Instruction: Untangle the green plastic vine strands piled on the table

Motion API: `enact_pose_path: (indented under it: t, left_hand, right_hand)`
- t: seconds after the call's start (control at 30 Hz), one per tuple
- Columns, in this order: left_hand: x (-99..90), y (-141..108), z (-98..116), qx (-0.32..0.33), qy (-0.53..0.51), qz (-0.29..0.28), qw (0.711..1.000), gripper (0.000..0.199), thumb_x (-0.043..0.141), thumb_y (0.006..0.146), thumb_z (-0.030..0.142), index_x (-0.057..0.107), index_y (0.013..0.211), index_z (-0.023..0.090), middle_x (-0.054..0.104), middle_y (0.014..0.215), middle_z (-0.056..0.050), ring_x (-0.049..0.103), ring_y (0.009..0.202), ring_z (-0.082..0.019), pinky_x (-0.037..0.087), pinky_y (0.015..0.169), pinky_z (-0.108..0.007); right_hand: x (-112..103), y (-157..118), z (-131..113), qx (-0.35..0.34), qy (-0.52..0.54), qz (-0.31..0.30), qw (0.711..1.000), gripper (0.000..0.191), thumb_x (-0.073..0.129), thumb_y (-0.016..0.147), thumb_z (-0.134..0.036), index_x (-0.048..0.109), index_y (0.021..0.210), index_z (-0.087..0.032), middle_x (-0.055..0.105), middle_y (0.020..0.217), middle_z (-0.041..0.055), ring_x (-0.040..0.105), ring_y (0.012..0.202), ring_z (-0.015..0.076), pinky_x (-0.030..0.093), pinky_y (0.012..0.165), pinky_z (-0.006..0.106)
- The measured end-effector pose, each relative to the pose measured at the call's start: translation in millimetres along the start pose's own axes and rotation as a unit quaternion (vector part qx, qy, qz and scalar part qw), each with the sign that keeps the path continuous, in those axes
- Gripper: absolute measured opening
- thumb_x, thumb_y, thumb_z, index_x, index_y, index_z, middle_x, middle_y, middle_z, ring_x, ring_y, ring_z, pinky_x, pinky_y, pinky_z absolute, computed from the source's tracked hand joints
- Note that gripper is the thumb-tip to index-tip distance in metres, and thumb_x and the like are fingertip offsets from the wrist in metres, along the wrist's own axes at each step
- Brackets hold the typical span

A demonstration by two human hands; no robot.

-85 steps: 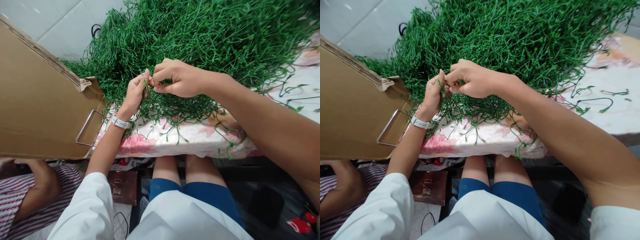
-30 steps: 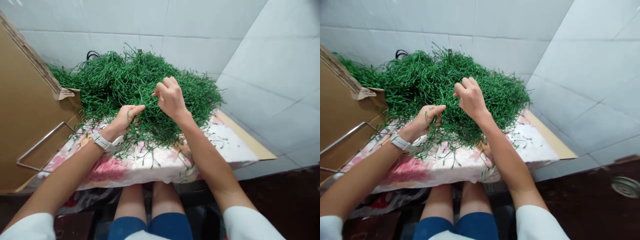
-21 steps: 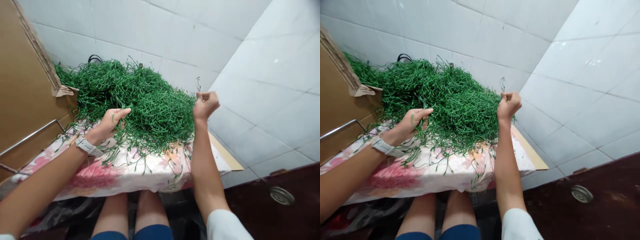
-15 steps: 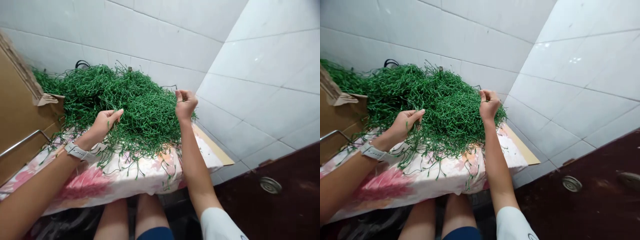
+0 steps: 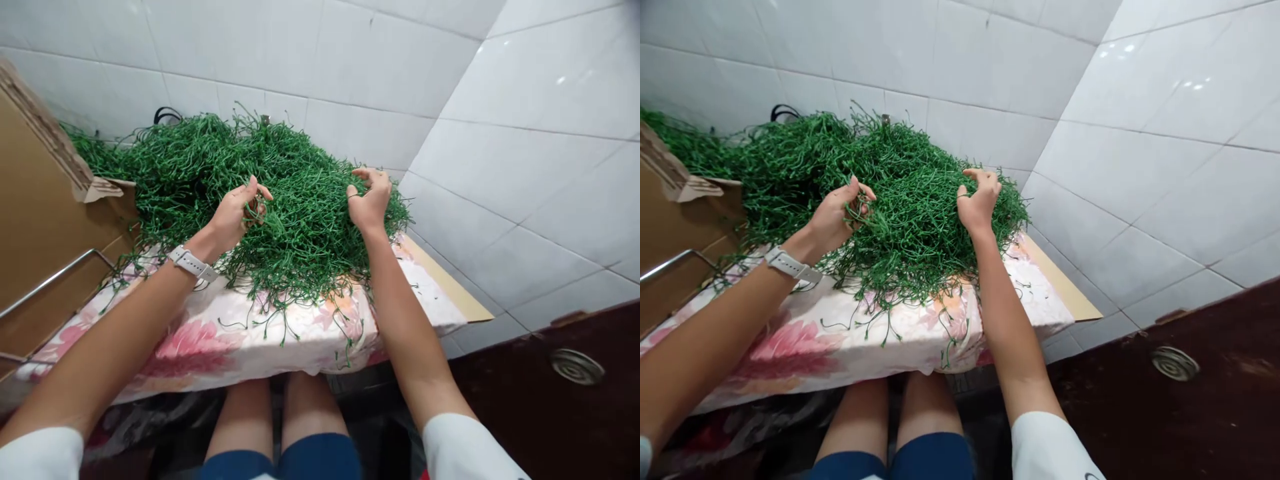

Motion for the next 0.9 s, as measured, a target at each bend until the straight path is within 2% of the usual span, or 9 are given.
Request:
enact_pose_path:
  t: [0.17,0.27,0.4,0.5,0.6,0.67,0.77,0.83,0.9]
  left_hand:
    - [-13.5,-3.5,-4.0,-0.034,-0.07,-0.001,0.997,0.05,0.053,0.1,0.063,0.064,0.077,0.019,0.048,0.055,0.003,0.055,0.049,-0.008,0.041,0.044,-0.017]
    - [-10.7,-6.3,-0.1,-0.037,-0.104,-0.009,0.994,0.05,0.047,0.105,0.058,0.064,0.079,0.019,0.045,0.055,0.003,0.057,0.051,-0.008,0.044,0.046,-0.016]
    - [-6.6,-8.6,-2.0,-0.038,-0.121,-0.005,0.992,0.044,0.046,0.107,0.053,0.066,0.088,0.018,0.048,0.059,0.003,0.062,0.057,-0.008,0.048,0.05,-0.015]
    - [-6.4,-8.2,-7.7,-0.048,-0.137,0.008,0.989,0.041,0.041,0.109,0.049,0.067,0.1,0.018,0.051,0.061,0.003,0.064,0.057,-0.008,0.051,0.053,-0.016]
    - [-7.5,-7.0,-10.7,-0.053,-0.166,0.016,0.984,0.038,0.042,0.109,0.048,0.066,0.106,0.018,0.055,0.061,0.004,0.061,0.052,-0.007,0.054,0.054,-0.017]
    - [-10.1,-6.3,-11.0,-0.054,-0.187,0.025,0.981,0.036,0.044,0.109,0.047,0.065,0.107,0.018,0.058,0.062,0.004,0.06,0.049,-0.006,0.055,0.055,-0.017]
    - [-16.2,-4.8,-11.5,-0.052,-0.203,0.045,0.977,0.035,0.042,0.11,0.045,0.066,0.109,0.02,0.063,0.064,0.004,0.062,0.049,-0.007,0.057,0.057,-0.018]
    - [-20.2,-3.1,-12.1,-0.049,-0.207,0.056,0.976,0.035,0.041,0.11,0.045,0.067,0.112,0.021,0.064,0.064,0.003,0.064,0.052,-0.009,0.058,0.058,-0.018]
    - [-24.1,-1.1,-12.9,-0.046,-0.215,0.064,0.973,0.036,0.04,0.11,0.045,0.068,0.111,0.022,0.065,0.064,0.003,0.066,0.053,-0.009,0.058,0.058,-0.019]
  right_hand:
    - [4.3,-6.9,-11.0,-0.045,0.031,-0.018,0.998,0.029,0.045,0.062,0.001,0.064,0.069,-0.02,0.061,0.082,0.0052,0.058,0.092,0.0229,0.046,0.094,0.044]
    - [13.2,-14.4,-17.3,-0.065,0.023,-0.063,0.996,0.031,0.043,0.06,0.001,0.061,0.072,-0.021,0.057,0.075,0.0034,0.057,0.087,0.0227,0.046,0.089,0.043]
    - [15.8,-18.9,-7.8,-0.008,-0.042,-0.052,0.998,0.034,0.049,0.067,-0.001,0.055,0.092,-0.023,0.052,0.077,0.0021,0.057,0.086,0.025,0.045,0.086,0.045]
    - [12.8,-18.2,-0.5,0.047,-0.053,-0.02,0.997,0.02,0.056,0.077,-0.009,0.046,0.086,-0.025,0.047,0.072,-0.0011,0.056,0.074,0.0216,0.045,0.083,0.045]
    - [13.9,-16.1,1.6,0.093,0.01,-0.02,0.995,0.021,0.062,0.084,-0.018,0.043,0.08,-0.025,0.043,0.066,-0.0051,0.048,0.059,0.0139,0.045,0.071,0.038]
    - [18.0,-16.3,7.2,0.16,0.089,-0.042,0.982,0.021,0.065,0.083,-0.02,0.045,0.085,-0.026,0.041,0.064,-0.0076,0.04,0.051,0.0099,0.039,0.057,0.03]
    - [26.5,-20.0,16.1,0.268,0.223,-0.09,0.933,0.026,0.066,0.082,-0.022,0.044,0.096,-0.027,0.041,0.062,-0.0096,0.033,0.042,0.008,0.025,0.042,0.023]
    - [30.4,-20.3,17.8,0.294,0.29,-0.117,0.903,0.033,0.069,0.079,-0.024,0.043,0.099,-0.028,0.048,0.066,-0.0081,0.039,0.043,0.0083,0.023,0.037,0.021]
    - [33.4,-19.2,19.2,0.3,0.332,-0.134,0.884,0.039,0.073,0.075,-0.024,0.043,0.1,-0.028,0.055,0.075,-0.0054,0.051,0.049,0.0091,0.028,0.036,0.02]
Point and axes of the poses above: each hand's wrist, its own y-axis towards the middle knuckle, its own x-axis out of the palm, z = x × y, the point moved 8 cm from there along y, towards the middle knuckle
